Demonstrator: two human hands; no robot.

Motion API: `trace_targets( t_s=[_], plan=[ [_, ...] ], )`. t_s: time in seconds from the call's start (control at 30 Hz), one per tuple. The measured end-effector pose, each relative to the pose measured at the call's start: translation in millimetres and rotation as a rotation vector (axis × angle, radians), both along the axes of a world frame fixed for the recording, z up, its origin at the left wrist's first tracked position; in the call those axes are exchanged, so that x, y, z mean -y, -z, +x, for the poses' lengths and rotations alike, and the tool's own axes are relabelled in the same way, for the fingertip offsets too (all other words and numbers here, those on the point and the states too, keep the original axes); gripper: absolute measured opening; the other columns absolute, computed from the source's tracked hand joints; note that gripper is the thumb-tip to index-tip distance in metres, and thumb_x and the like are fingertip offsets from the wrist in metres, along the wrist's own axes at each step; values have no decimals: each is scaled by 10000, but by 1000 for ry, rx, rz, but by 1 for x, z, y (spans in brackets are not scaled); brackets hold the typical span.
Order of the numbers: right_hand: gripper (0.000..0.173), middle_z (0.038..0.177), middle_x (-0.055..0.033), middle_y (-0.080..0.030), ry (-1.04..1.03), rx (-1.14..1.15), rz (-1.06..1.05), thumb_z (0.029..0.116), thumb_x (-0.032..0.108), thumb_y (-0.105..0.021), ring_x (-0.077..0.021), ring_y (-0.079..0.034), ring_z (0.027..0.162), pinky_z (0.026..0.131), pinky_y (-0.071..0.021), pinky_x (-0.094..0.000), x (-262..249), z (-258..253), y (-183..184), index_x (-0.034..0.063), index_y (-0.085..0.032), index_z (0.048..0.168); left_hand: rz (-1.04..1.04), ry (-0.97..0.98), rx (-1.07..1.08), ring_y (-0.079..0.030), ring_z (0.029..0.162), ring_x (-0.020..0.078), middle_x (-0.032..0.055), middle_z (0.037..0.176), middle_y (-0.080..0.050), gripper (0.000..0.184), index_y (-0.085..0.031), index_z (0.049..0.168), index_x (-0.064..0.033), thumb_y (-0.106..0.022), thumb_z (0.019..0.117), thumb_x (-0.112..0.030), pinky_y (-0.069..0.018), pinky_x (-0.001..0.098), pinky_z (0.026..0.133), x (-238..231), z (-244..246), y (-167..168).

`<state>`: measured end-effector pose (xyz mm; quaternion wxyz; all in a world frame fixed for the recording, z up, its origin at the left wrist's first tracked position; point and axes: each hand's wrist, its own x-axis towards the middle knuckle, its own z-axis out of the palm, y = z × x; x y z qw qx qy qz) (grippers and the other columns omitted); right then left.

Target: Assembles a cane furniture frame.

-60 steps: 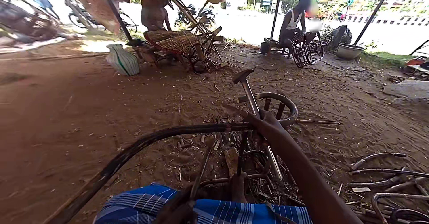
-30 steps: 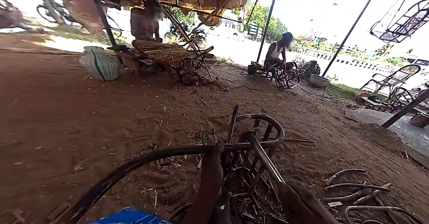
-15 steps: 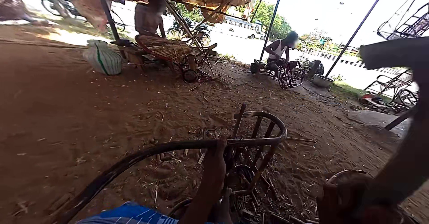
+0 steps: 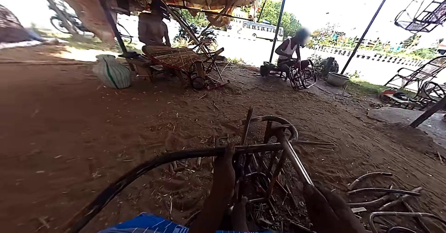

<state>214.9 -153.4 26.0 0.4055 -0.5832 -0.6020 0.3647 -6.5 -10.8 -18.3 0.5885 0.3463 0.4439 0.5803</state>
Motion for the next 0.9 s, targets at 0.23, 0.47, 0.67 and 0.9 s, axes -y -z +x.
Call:
trace_targets(
  t_s=[0.23, 0.47, 0.67, 0.9],
  plan=[
    [598, 673, -4, -529, -77, 307, -188, 1019, 683, -346, -170, -547, 565, 539, -489, -409, -19, 14, 21, 162, -634, 977, -14, 18, -2, -472, 398, 157, 102, 577, -534, 530, -624, 1007, -65, -439, 1055, -559, -403, 266, 364, -2, 0, 4],
    [289, 789, -5, -612, -125, 487, 44, 959, 394, -707, -148, -608, 658, 602, -543, -383, -85, -17, -46, 161, -594, 1089, -28, 35, -43, -479, 404, 130, 80, 595, -557, 527, -635, 998, -79, -434, 1056, -563, -394, 243, 365, 0, 0, -4],
    [189, 932, -111, -650, -341, 543, 66, 985, 184, -670, -247, -639, 824, 748, -537, -484, -175, -44, -49, 66, -632, 1127, 178, 130, -387, -573, 579, 190, 113, 850, -673, 314, -688, 1122, -62, -832, 877, -196, -491, 333, 491, -7, -6, 14],
    [232, 906, -89, -692, -400, 570, 35, 977, 262, -693, -230, -665, 807, 752, -554, -501, -189, -45, -43, 97, -680, 1141, 364, 57, -699, -717, 867, 138, 11, 966, -755, 317, -721, 1122, -132, -849, 857, -249, -604, 434, 834, -34, -8, 25]
  ],
)
